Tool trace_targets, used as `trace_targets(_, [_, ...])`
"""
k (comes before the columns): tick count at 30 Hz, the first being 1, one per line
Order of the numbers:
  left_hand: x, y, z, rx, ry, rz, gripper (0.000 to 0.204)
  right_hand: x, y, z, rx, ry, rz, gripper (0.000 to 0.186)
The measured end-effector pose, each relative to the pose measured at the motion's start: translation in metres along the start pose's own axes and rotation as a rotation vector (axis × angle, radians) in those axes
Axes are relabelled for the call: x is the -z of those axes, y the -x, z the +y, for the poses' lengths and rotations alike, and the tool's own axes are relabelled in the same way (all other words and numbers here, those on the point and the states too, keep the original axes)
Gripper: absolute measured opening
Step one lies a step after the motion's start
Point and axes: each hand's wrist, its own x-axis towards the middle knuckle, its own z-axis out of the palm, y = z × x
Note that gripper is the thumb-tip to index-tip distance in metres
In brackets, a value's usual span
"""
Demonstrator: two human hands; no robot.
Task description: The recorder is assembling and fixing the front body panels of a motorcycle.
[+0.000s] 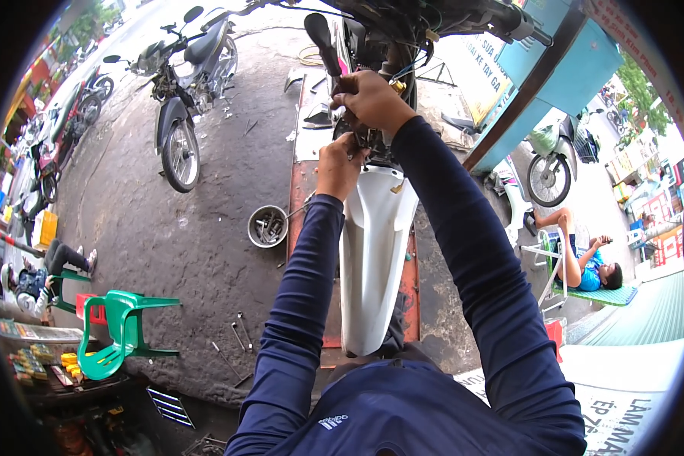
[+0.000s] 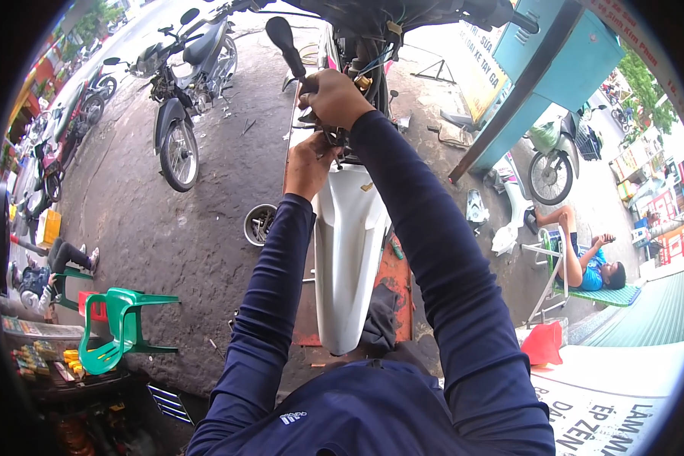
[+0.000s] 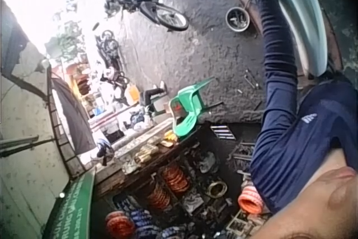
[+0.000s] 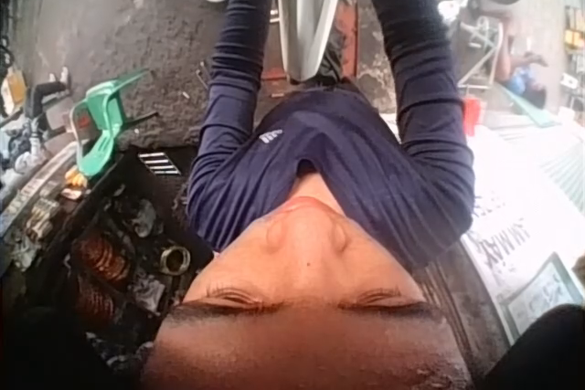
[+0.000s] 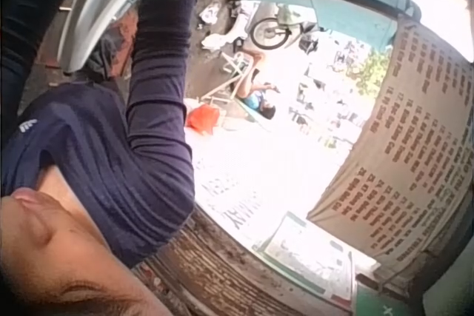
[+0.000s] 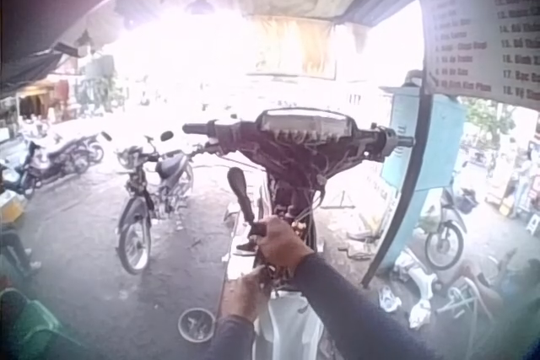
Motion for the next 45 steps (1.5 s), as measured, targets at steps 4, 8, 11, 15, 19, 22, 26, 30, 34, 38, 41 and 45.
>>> trace_targets(4, [0.004, 0.003, 0.004, 0.024, -0.068, -0.03, 0.018, -0.006, 0.011, -0.016, 0.03, 0.505, 0.203, 0.05])
trace_targets(8, [0.007, 0.003, 0.005, 0.004, -0.135, -0.056, 0.017, 0.002, -0.005, -0.039, 0.357, 0.532, 0.257, 0.067])
trace_targets(11, [0.008, 0.002, -0.002, -0.001, -0.179, -0.073, 0.017, 0.018, -0.035, -0.063, 0.284, -0.103, 0.118, 0.05])
trace_targets(15, [-0.001, -0.002, 0.002, -0.028, -0.08, -0.071, 0.018, 0.024, -0.06, -0.055, 0.3, 0.201, 0.035, 0.04])
trace_targets(19, [0.009, -0.001, -0.006, -0.052, -0.043, -0.023, 0.018, -0.002, -0.056, -0.062, 0.295, -0.19, -0.038, 0.04])
trace_targets(22, [0.012, 0.002, 0.005, 0.018, -0.217, -0.055, 0.018, -0.002, -0.051, -0.062, 0.269, -0.193, -0.018, 0.04])
trace_targets(26, [0.007, 0.004, 0.007, 0.01, -0.168, -0.015, 0.019, 0.002, -0.062, -0.054, 0.186, -0.386, -0.139, 0.037])
trace_targets(30, [0.002, 0.002, -0.004, -0.051, -0.097, -0.02, 0.02, 0.014, -0.074, -0.037, 0.053, -0.703, -0.28, 0.031])
trace_targets(34, [-0.004, 0.001, -0.017, -0.219, -0.163, 0.054, 0.017, -0.015, -0.076, -0.03, 0.536, 0.373, 0.51, 0.031])
trace_targets(38, [0.006, 0.01, -0.021, -0.078, -0.054, 0.041, 0.016, -0.03, -0.076, -0.063, 0.133, -0.435, -0.064, 0.028])
trace_targets(41, [-0.022, 0.001, -0.008, -0.128, -0.036, 0.01, 0.019, 0.032, -0.131, -0.015, 0.006, -1.037, -0.824, 0.028])
trace_targets(45, [-0.005, 0.009, -0.027, -0.231, -0.064, 0.027, 0.018, -0.036, -0.103, -0.035, 0.442, 0.158, 0.662, 0.039])
